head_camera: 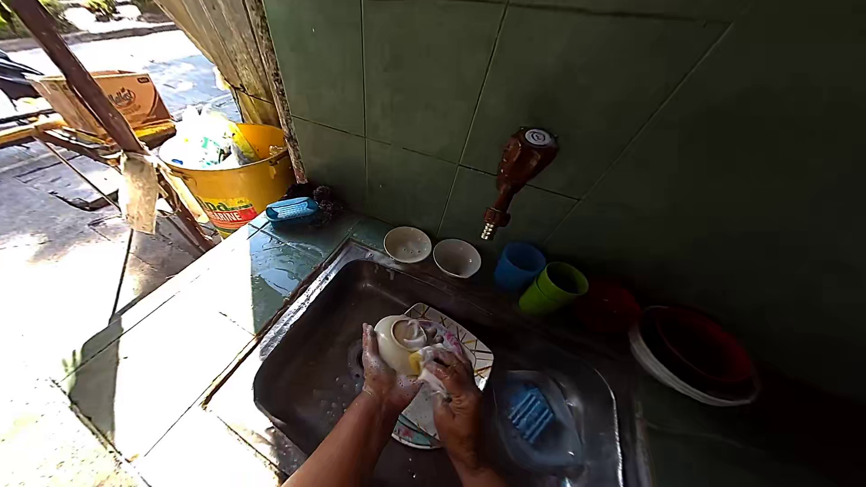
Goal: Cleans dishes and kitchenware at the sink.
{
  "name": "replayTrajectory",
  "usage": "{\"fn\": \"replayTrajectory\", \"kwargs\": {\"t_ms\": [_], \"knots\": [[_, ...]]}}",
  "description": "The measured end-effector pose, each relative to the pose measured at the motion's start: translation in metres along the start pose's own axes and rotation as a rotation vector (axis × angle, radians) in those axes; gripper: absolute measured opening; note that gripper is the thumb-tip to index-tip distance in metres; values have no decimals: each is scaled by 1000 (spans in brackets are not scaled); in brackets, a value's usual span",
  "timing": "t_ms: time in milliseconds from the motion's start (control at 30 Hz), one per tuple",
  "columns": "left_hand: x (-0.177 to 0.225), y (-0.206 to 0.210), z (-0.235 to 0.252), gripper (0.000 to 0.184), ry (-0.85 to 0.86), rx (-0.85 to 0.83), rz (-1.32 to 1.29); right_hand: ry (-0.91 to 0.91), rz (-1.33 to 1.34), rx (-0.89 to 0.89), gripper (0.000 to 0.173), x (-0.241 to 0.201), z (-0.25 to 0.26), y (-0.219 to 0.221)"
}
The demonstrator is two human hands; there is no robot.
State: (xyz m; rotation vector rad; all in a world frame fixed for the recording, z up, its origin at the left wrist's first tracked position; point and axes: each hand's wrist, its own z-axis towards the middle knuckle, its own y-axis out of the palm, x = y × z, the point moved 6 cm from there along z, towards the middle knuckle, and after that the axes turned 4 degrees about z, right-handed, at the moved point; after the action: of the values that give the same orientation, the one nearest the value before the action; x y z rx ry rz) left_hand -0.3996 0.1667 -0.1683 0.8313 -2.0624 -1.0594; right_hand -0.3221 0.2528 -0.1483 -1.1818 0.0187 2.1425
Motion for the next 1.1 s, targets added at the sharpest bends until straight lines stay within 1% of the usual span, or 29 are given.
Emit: {"fn": "replayTrajectory", "kwargs": {"t_ms": [67,100,167,200,233,267,300,333,367,400,433,467,500,533,567,600,633,667,700,733,767,800,867,933,967,1000,1033,1067,1100], "knots": [[-11,-5,-9,74,-123,-64,38,133,-32,37,31,19,14,-13],[-17,-6,-14,71,-181,-121,92,177,-50,20,30,26,24,-17],[-22,-8,-18,66,-274,-245,195,221,-52,-80,28,33,45,-21],[-21,-11,-18,62,-291,-284,237,262,-33,-148,27,33,53,-21],[-17,-13,-17,58,-275,-297,291,346,-1,-209,26,36,57,-22],[-11,-15,-16,52,-228,-276,349,481,49,-244,24,39,57,-22],[-5,-18,-11,46,-164,-219,397,667,135,-237,22,40,56,-21],[0,-22,-4,39,-96,-134,454,860,242,-169,22,38,52,-20],[3,-26,4,33,-21,-9,548,1010,351,-46,24,35,47,-19],[4,-30,10,31,63,132,691,1099,435,81,26,32,43,-17],[2,-31,12,33,118,254,839,1124,474,169,28,29,41,-14],[-4,-26,9,38,107,305,922,1090,455,196,30,27,41,-11],[-12,-18,3,47,32,304,901,1008,388,158,32,25,41,-7],[-20,-8,-5,60,-90,258,772,890,290,81,32,25,40,-4],[-27,1,-9,72,-190,192,577,766,183,-9,32,22,37,-1],[-29,7,-10,79,-244,115,383,644,79,-94,31,16,33,0],[-27,9,-9,81,-254,52,265,535,-3,-167,30,7,28,0],[-21,8,-7,76,-235,24,236,444,-54,-234,28,-4,22,0],[-15,5,-6,65,-217,1,251,358,-84,-276,25,-13,15,2],[-14,4,-5,50,-185,-29,279,261,-118,-271,23,-21,12,4],[-17,3,-6,41,-155,-51,286,178,-148,-236,22,-26,13,5],[-23,3,-9,40,-135,-72,249,128,-172,-201,23,-28,19,6],[-33,4,-16,46,-103,-97,154,100,-299,-176,24,-21,38,6],[-30,4,-18,48,-104,-53,73,171,-479,-271,21,-9,44,7],[-27,5,-17,53,-137,-43,65,198,-537,-326,21,-8,41,7],[-25,5,-15,60,-169,-53,70,232,-544,-378,22,-9,36,6],[-24,3,-14,60,-176,-68,80,264,-498,-424,22,-14,31,6],[-23,-1,-12,55,-163,-76,89,305,-400,-468,23,-20,27,8],[-24,-3,-11,55,-156,-78,83,325,-306,-480,23,-25,25,12]]}}
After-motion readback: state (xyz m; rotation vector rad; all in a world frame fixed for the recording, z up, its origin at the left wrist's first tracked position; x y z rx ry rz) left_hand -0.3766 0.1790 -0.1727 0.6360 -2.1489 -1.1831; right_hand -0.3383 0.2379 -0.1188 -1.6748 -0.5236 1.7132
